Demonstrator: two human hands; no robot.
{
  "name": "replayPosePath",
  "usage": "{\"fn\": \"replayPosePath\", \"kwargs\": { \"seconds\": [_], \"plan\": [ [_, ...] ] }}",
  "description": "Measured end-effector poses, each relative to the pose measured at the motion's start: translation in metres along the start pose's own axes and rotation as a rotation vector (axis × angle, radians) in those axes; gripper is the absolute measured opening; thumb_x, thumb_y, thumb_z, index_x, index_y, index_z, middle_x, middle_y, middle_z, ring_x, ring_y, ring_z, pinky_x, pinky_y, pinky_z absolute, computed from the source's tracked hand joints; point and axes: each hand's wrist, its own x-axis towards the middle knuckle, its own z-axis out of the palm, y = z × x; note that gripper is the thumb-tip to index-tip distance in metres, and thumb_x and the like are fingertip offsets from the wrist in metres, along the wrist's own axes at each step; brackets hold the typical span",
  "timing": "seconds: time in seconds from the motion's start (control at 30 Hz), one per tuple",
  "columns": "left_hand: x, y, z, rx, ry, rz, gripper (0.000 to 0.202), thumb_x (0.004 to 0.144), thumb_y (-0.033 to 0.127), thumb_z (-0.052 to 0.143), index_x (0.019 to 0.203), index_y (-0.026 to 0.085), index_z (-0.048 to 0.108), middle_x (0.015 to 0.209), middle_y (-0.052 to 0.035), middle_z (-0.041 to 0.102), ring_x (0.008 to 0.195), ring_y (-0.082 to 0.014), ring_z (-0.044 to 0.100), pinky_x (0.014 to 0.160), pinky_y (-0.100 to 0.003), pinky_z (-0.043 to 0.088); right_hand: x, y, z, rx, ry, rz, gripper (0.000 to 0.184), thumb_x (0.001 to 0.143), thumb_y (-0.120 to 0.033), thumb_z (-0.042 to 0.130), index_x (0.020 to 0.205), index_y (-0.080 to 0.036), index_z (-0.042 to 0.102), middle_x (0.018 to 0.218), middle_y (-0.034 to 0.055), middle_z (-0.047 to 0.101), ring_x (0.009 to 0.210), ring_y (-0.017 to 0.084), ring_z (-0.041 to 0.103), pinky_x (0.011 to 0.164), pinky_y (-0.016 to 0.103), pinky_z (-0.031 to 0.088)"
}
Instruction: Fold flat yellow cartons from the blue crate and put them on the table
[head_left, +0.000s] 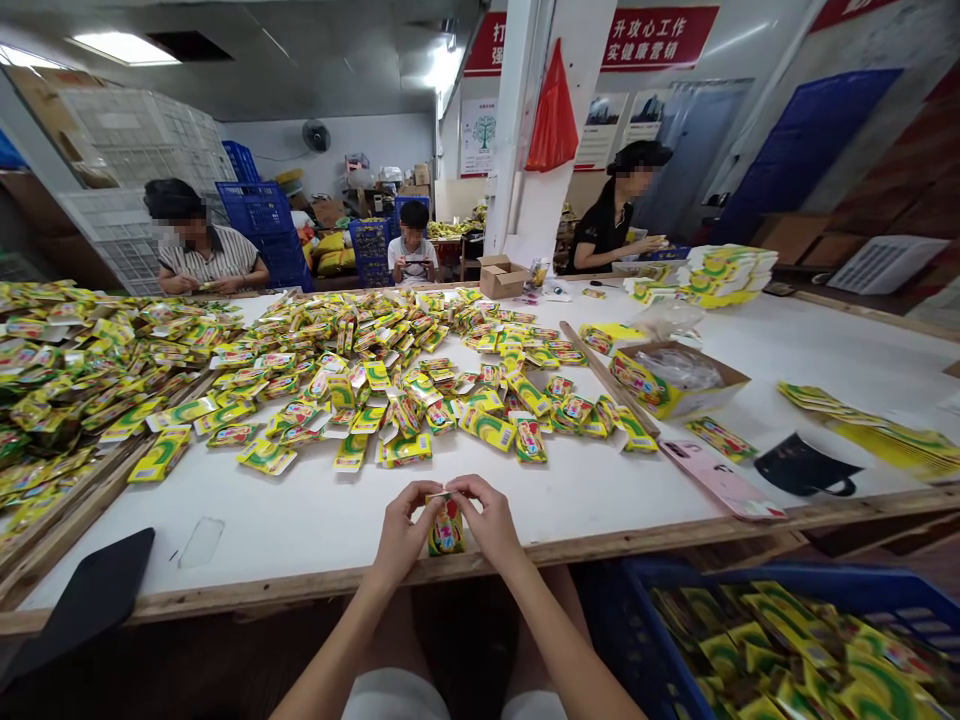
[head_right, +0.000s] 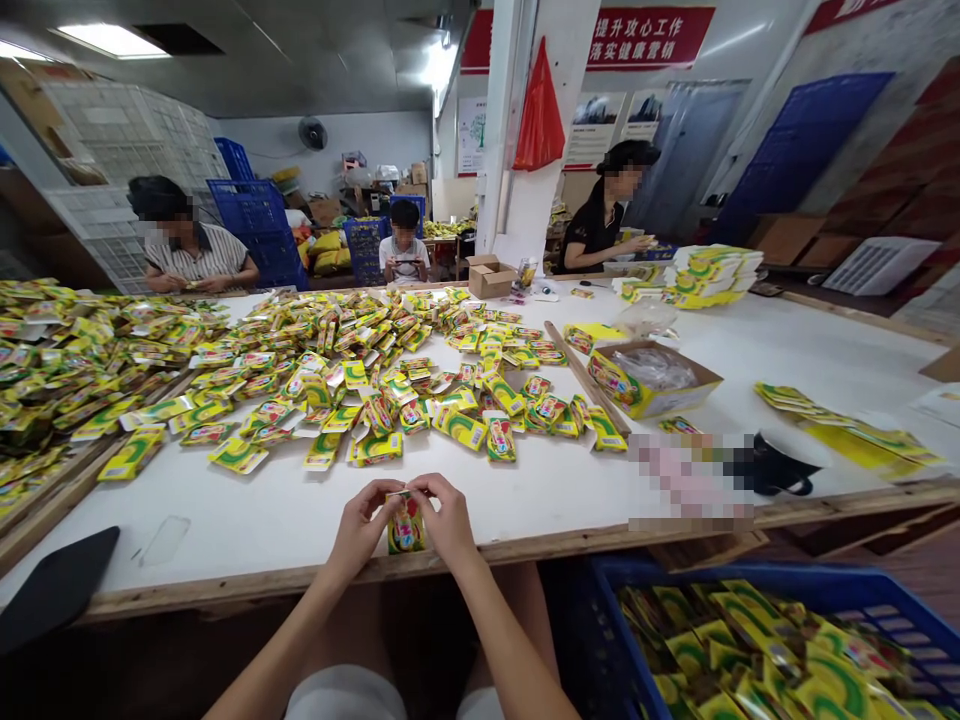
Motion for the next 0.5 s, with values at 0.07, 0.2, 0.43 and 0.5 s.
{"fn": "replayPosePath", "kwargs": {
  "seconds": [0.07,0.2,0.43,0.5],
  "plan": [
    [-0.002,0.003,0.001,0.008,0.009,-0.023,0.021,0.080,0.036,0.062,0.089,0.017,0.065,0.093,-0.0080,0.069,0.089,-0.0211,0.064,0.082,-0.032,0.049,-0.003,-0.003,0.000,-0.026,-0.010,-0.032,0.015,0.085,-0.030,0.055,0.085,-0.020,0.067,0.091,0.0064,0.067,0.088,0.021,0.061,0.079,0.033,0.050],
    [-0.001,0.007,0.002,0.024,0.046,-0.045,0.021,0.078,0.034,0.064,0.089,0.017,0.066,0.085,-0.0057,0.069,0.081,-0.0193,0.063,0.075,-0.029,0.049,-0.002,-0.005,0.003,-0.073,0.049,-0.014,0.014,0.084,-0.030,0.055,0.084,-0.020,0.065,0.085,0.0060,0.066,0.080,0.020,0.060,0.073,0.032,0.050],
    [0.009,0.003,0.003,-0.026,0.088,-0.081,0.019,0.076,0.033,0.066,0.084,0.016,0.067,0.074,-0.0023,0.066,0.069,-0.0150,0.059,0.065,-0.024,0.046,0.008,-0.007,0.007,-0.083,0.043,0.084,0.017,0.083,-0.032,0.054,0.080,-0.019,0.064,0.076,0.0039,0.066,0.069,0.017,0.060,0.067,0.029,0.049],
    [0.007,0.003,0.002,-0.047,0.077,-0.096,0.020,0.077,0.035,0.065,0.083,0.016,0.067,0.077,-0.0035,0.068,0.073,-0.0164,0.060,0.068,-0.025,0.047,0.006,-0.006,0.006,-0.045,0.029,0.103,0.019,0.083,-0.035,0.054,0.081,-0.019,0.065,0.077,0.0040,0.067,0.071,0.018,0.061,0.069,0.029,0.049]
  ]
}}
